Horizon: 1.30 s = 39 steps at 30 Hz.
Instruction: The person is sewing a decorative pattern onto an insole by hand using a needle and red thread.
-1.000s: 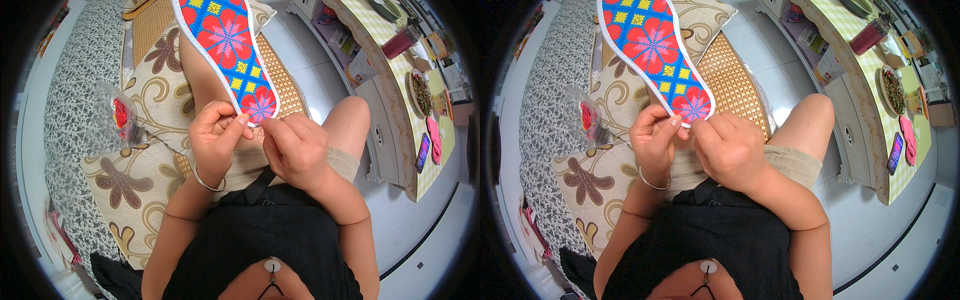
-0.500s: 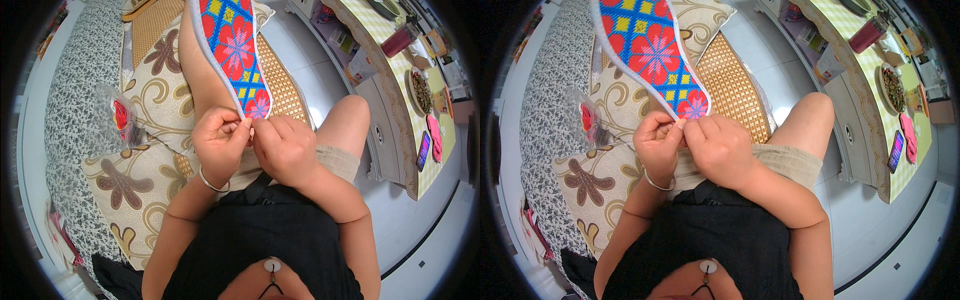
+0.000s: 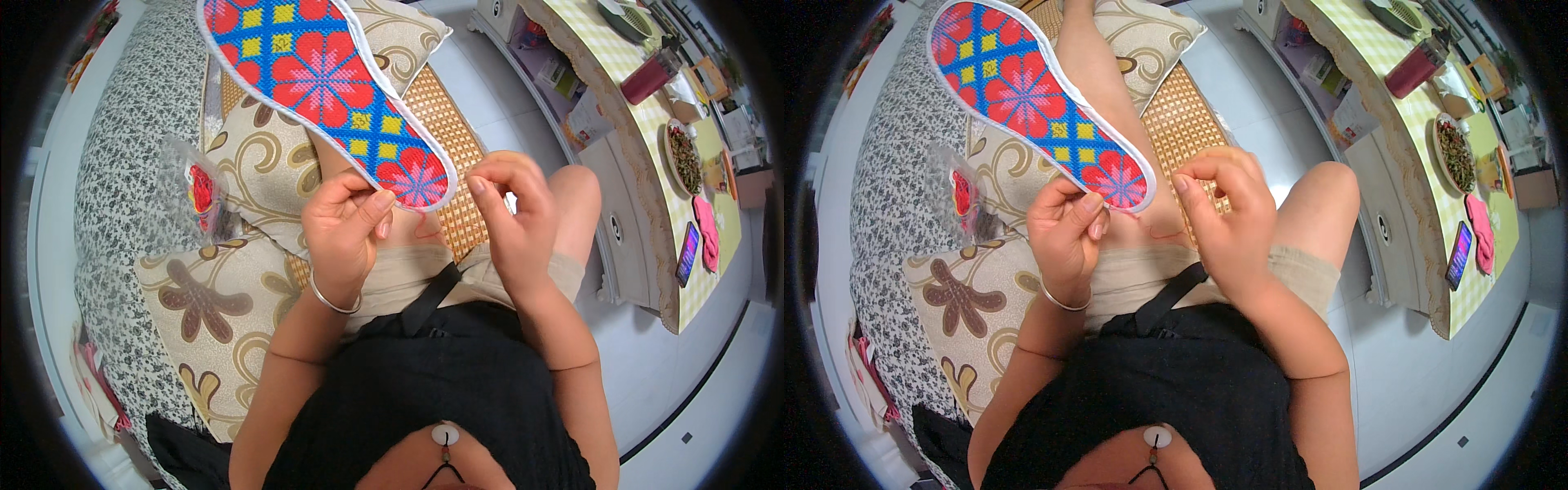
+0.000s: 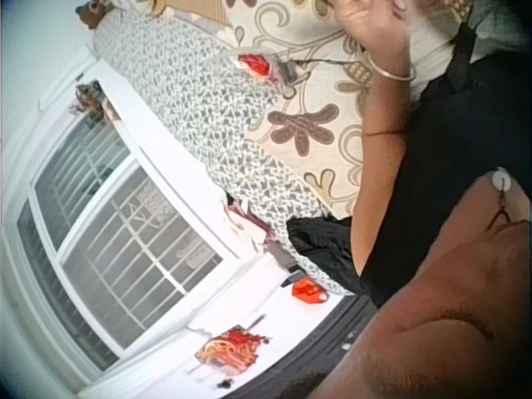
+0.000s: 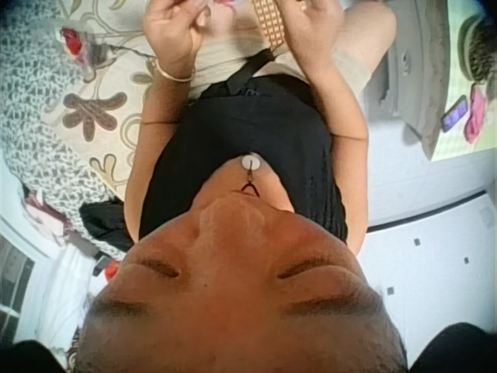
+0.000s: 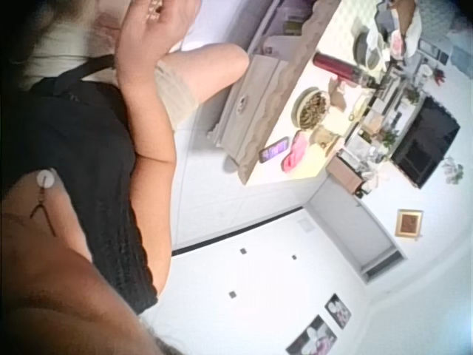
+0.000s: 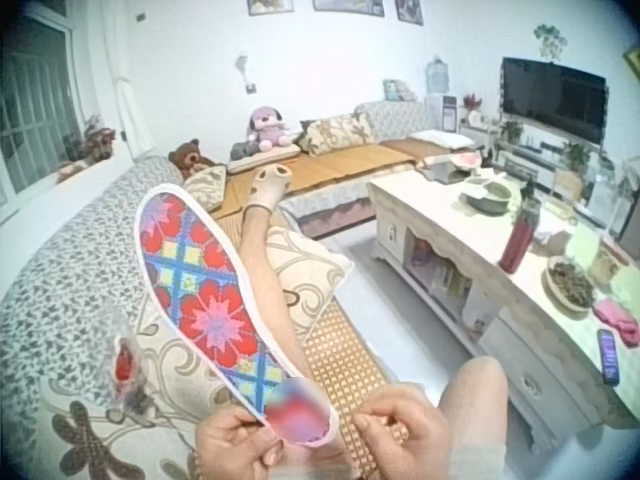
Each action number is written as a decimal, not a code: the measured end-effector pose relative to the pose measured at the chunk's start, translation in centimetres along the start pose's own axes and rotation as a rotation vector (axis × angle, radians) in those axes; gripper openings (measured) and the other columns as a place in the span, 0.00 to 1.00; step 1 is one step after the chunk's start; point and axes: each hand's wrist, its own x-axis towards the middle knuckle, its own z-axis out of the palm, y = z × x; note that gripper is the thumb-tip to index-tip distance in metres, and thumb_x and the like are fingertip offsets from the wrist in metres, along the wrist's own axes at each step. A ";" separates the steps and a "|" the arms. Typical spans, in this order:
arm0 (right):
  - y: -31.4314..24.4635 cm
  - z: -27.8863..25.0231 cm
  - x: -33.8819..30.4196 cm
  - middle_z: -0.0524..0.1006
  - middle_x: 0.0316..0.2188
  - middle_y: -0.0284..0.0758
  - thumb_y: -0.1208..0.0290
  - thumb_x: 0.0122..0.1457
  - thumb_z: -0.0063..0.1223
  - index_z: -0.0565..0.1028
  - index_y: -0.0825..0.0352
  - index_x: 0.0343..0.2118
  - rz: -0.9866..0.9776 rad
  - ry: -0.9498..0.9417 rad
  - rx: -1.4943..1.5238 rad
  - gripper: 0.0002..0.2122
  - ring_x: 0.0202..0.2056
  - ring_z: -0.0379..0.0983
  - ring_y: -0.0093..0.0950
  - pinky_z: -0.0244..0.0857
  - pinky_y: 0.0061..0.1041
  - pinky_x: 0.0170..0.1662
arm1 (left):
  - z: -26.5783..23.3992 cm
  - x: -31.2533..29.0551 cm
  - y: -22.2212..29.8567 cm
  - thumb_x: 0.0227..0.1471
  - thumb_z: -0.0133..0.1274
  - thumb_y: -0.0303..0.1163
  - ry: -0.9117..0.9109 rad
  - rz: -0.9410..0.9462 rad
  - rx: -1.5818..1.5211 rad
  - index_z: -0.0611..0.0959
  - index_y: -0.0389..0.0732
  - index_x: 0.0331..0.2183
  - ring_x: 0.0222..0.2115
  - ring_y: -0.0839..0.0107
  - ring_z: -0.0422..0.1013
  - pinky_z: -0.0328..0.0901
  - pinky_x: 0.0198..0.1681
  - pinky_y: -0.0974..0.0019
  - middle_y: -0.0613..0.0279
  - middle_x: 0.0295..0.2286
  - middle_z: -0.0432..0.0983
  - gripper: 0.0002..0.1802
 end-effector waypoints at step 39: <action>-1.9 0.5 -0.1 0.75 0.24 0.38 0.82 0.47 0.54 0.75 0.69 0.29 -0.079 -0.065 -0.051 0.06 0.24 0.73 0.27 0.66 0.22 0.28 | -5.3 3.9 -3.6 0.55 0.46 0.36 -0.585 -0.448 -0.953 0.71 0.38 0.25 0.14 0.80 0.52 0.50 0.14 0.76 0.62 0.22 0.60 0.12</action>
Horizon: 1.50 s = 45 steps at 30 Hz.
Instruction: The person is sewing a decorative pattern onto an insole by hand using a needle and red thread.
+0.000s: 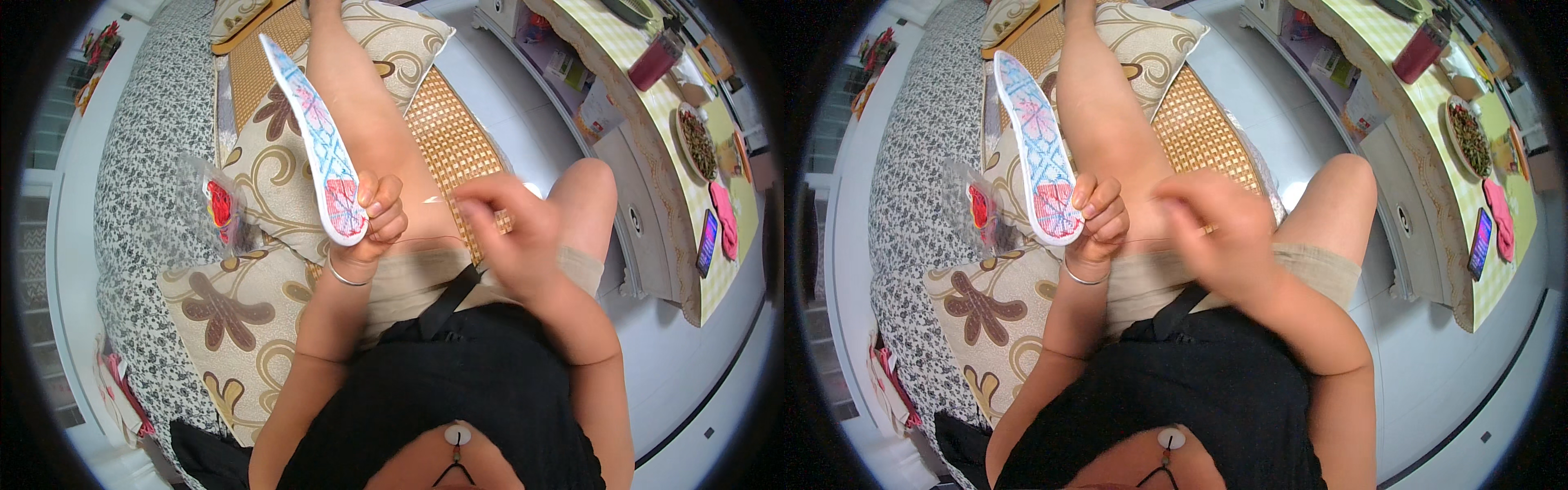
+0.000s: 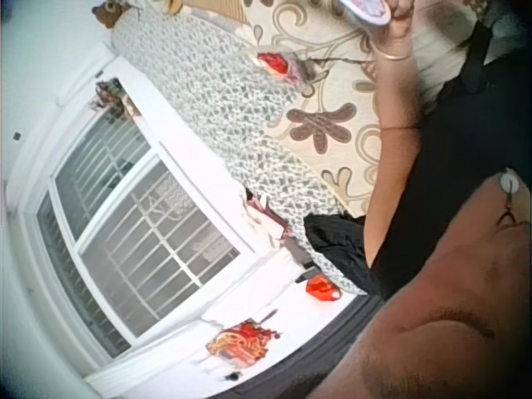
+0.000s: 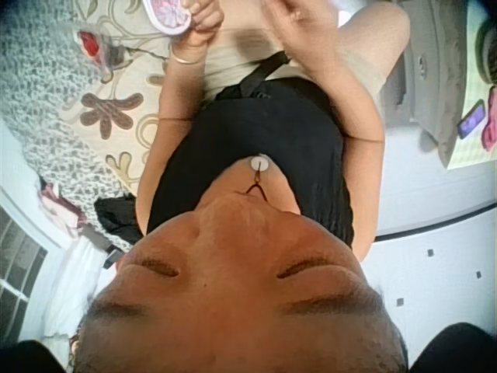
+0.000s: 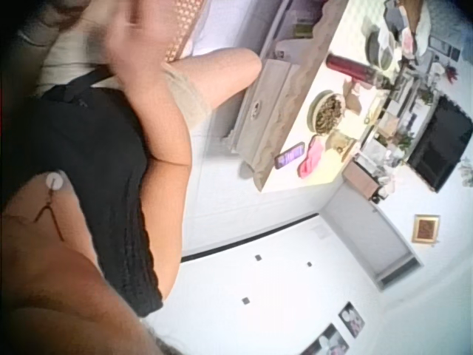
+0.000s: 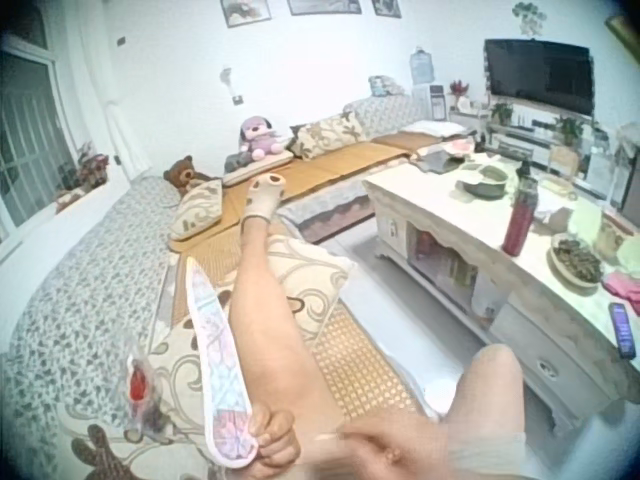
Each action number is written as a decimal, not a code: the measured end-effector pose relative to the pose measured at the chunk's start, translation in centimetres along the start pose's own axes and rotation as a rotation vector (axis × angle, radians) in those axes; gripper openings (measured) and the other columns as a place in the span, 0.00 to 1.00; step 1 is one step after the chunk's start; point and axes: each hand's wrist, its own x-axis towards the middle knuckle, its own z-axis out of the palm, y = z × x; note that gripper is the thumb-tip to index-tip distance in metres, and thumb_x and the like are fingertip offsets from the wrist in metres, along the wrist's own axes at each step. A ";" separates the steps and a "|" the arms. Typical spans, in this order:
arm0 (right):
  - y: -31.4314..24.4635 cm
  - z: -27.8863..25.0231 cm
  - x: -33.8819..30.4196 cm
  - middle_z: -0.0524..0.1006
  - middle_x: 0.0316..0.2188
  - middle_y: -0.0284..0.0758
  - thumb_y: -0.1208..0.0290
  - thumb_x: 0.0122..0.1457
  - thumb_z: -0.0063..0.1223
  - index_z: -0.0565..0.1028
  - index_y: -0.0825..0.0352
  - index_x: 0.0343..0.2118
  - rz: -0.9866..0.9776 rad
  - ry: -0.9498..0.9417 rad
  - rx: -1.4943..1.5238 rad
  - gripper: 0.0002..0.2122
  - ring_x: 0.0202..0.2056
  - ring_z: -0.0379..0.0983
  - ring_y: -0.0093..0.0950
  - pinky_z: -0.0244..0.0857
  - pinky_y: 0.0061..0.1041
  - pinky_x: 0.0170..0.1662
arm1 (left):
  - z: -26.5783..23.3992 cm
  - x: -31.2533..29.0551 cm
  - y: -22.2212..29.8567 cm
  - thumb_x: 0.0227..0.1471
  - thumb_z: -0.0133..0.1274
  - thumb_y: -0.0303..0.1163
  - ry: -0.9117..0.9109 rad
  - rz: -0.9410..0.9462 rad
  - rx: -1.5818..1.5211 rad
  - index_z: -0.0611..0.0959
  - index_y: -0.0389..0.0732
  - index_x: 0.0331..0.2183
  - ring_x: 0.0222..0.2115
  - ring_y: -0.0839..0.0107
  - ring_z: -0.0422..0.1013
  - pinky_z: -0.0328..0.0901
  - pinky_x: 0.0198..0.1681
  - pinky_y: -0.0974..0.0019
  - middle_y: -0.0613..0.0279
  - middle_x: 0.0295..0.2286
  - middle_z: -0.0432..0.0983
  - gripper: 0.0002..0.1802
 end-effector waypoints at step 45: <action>3.0 2.8 -2.0 0.76 0.26 0.27 0.76 0.52 0.53 0.76 0.68 0.34 0.728 -0.116 0.897 0.06 0.24 0.68 0.13 0.59 0.13 0.25 | 8.2 0.1 -2.8 0.47 0.53 0.19 0.637 0.137 0.891 0.76 0.29 0.30 0.15 0.85 0.61 0.57 0.18 0.80 0.62 0.20 0.72 0.05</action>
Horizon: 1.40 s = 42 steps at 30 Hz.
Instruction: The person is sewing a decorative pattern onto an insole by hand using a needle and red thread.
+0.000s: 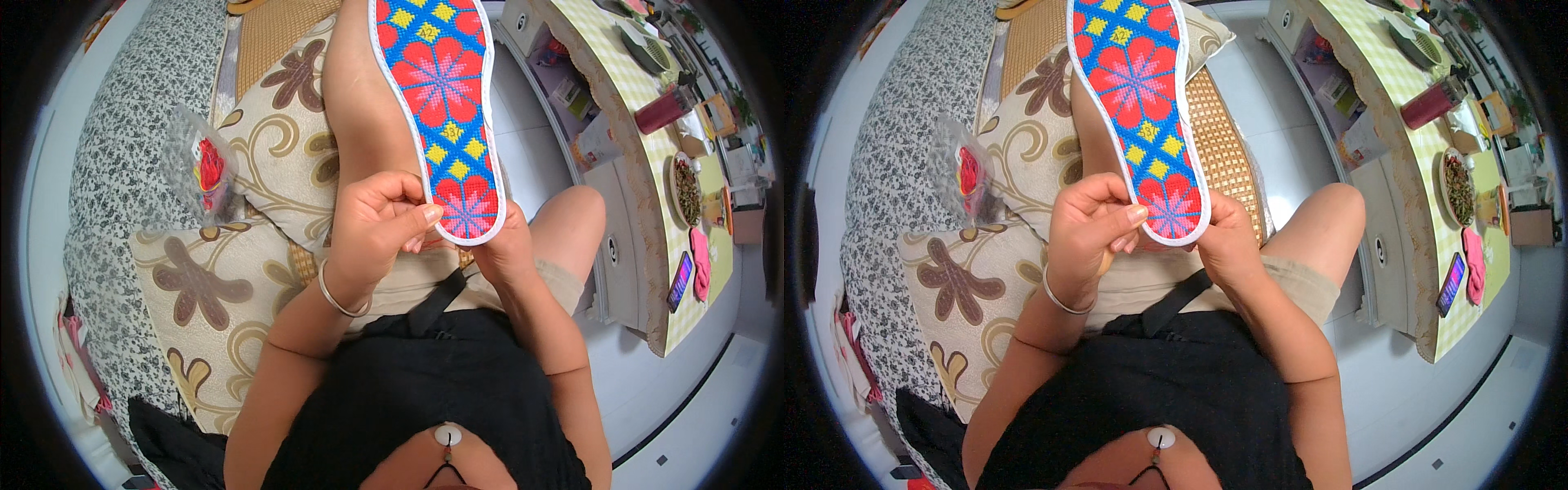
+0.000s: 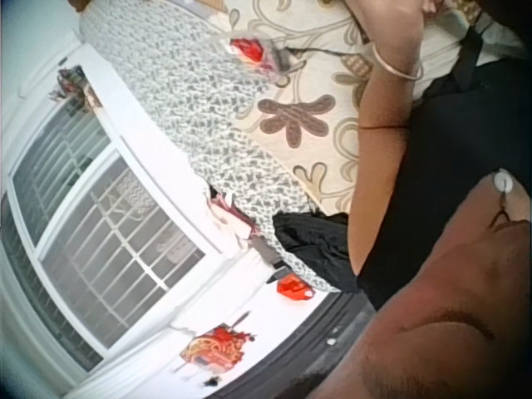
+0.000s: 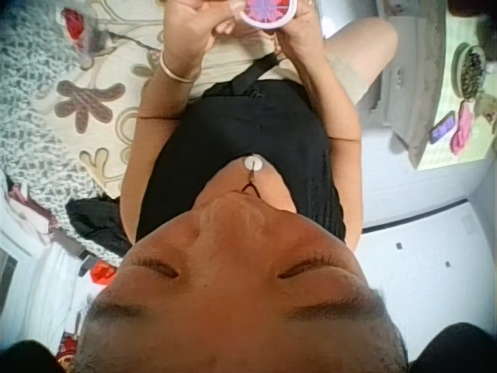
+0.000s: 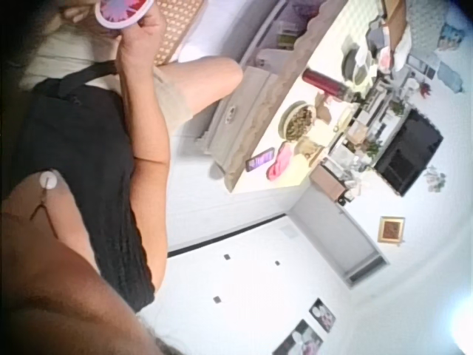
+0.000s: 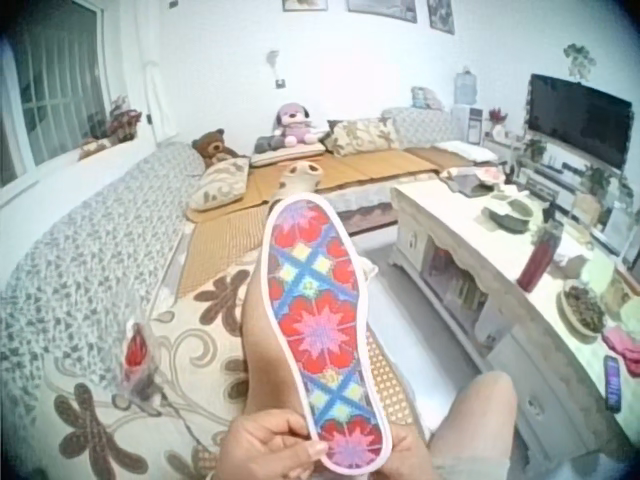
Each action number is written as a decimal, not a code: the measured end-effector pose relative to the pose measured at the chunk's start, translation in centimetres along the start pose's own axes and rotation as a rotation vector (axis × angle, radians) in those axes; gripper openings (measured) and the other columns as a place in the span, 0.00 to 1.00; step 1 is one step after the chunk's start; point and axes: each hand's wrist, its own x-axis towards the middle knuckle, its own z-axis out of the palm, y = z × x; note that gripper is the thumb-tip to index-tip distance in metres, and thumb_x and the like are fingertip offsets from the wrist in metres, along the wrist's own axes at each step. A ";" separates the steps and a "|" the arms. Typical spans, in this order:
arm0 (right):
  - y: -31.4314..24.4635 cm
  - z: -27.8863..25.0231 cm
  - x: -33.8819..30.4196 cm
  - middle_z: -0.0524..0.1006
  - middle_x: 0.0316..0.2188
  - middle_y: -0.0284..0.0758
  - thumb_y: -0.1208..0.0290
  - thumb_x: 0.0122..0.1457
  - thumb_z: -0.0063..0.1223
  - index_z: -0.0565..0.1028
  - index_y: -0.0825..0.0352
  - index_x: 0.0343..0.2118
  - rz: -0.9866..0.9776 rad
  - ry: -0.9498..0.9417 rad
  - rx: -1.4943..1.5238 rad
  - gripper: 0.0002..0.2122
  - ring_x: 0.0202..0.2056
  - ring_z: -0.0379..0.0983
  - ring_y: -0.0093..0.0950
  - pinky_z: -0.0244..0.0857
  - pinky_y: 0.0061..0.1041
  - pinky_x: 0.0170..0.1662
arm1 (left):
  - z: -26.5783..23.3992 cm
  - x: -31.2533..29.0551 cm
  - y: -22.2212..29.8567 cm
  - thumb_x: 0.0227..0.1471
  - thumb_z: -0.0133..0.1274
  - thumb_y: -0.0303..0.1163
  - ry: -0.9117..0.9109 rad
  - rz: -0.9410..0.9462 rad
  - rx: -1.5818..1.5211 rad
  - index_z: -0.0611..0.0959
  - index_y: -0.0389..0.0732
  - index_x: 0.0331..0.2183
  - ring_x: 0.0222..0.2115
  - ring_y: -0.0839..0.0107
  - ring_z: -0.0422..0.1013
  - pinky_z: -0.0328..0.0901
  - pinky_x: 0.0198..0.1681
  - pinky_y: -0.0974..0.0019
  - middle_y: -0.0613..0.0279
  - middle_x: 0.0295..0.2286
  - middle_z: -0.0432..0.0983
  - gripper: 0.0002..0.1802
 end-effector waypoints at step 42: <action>-2.4 1.3 -1.1 0.76 0.25 0.30 0.82 0.53 0.48 0.75 0.72 0.32 -0.186 -0.081 -0.547 0.06 0.26 0.69 0.14 0.62 0.15 0.28 | -3.5 1.8 -4.0 0.50 0.47 0.21 -0.160 -0.284 -0.497 0.72 0.31 0.32 0.11 0.84 0.57 0.57 0.14 0.78 0.58 0.20 0.70 0.05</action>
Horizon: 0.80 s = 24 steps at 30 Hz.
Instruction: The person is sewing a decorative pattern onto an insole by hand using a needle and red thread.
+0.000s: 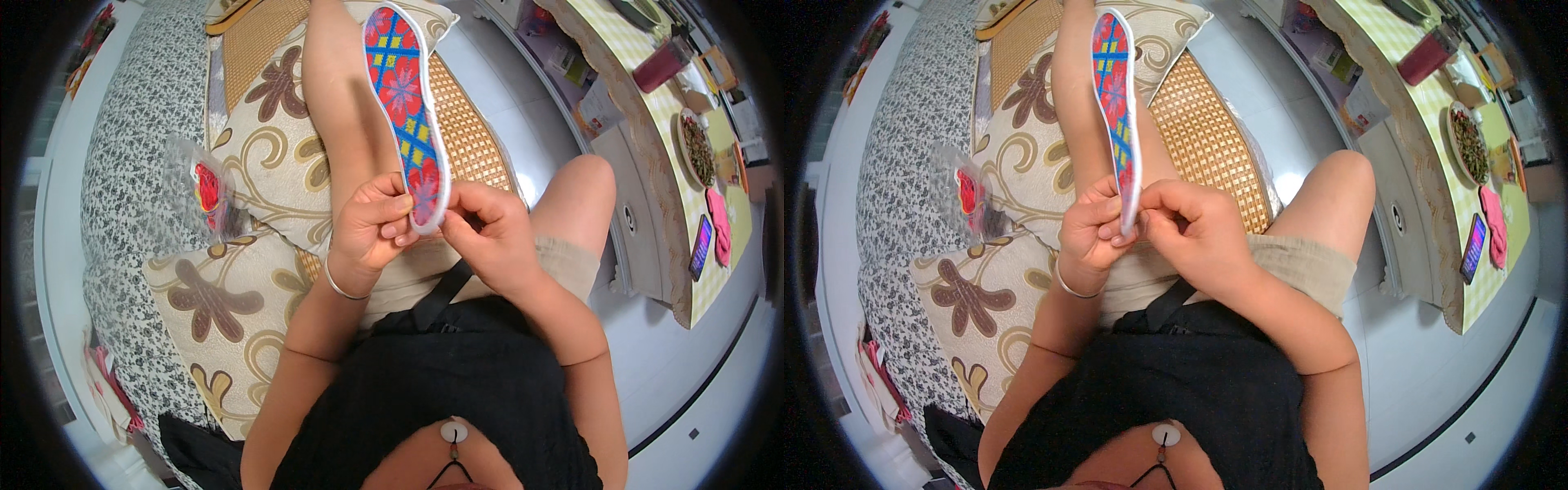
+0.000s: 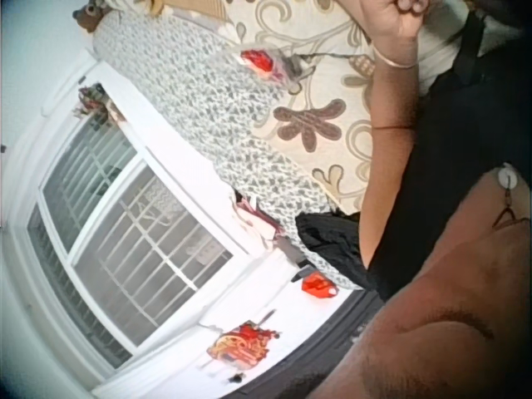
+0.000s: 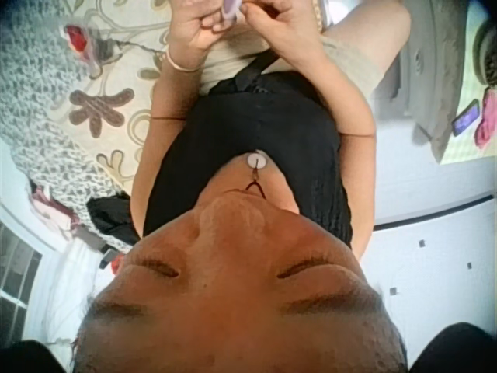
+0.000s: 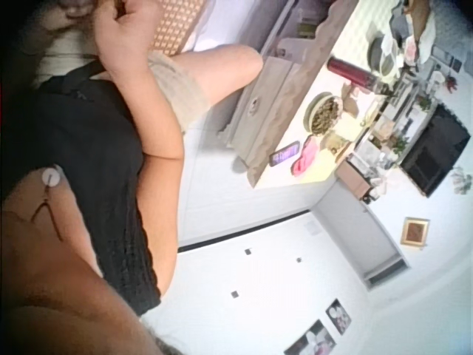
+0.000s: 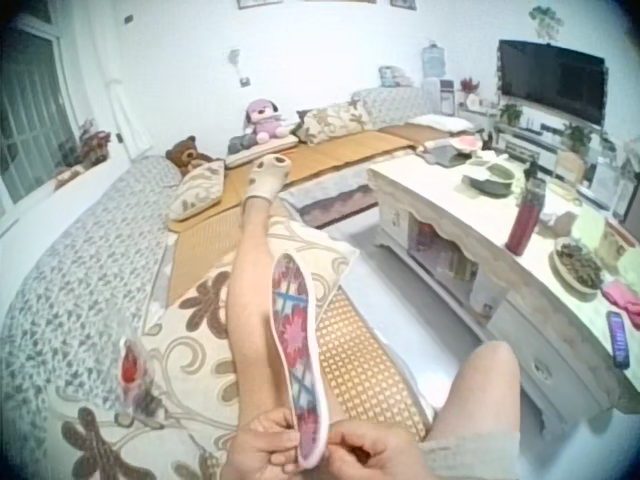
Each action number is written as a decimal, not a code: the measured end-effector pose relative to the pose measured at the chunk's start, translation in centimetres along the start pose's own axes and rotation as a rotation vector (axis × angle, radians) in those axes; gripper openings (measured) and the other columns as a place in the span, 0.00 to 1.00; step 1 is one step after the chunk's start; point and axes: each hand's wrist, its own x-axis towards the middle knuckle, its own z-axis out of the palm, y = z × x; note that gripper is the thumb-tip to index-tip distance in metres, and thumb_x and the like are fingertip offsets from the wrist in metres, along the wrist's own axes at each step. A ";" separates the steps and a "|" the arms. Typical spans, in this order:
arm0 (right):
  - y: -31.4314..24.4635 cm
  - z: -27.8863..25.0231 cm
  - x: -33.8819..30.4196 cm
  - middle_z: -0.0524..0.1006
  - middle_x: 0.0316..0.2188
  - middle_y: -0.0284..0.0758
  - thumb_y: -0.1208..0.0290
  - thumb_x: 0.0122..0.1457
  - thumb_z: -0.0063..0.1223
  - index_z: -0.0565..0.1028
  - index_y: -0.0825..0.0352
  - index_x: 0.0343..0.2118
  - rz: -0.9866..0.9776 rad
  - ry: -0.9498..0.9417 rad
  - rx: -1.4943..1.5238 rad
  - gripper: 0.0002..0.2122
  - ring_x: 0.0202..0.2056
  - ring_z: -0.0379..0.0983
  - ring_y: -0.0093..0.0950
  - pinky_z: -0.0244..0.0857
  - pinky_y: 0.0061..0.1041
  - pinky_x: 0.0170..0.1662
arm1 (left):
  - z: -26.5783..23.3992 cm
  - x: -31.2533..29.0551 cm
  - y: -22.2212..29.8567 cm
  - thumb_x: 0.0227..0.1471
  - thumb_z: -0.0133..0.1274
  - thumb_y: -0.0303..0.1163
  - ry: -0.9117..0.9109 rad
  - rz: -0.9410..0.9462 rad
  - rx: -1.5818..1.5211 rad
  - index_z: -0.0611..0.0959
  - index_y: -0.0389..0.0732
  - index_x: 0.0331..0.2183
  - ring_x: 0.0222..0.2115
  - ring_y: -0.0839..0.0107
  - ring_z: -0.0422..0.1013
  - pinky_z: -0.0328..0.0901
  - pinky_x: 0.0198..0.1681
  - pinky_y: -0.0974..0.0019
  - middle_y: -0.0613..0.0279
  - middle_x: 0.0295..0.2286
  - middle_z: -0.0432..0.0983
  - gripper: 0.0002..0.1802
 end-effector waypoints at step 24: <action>-0.4 -0.4 0.9 0.74 0.37 0.38 0.78 0.41 0.59 0.76 0.64 0.31 -0.866 0.188 -0.817 0.11 0.36 0.68 0.35 0.63 0.30 0.38 | 4.4 -1.3 -0.3 0.46 0.53 0.17 0.251 0.409 0.553 0.75 0.33 0.27 0.15 0.85 0.62 0.56 0.17 0.80 0.63 0.21 0.73 0.04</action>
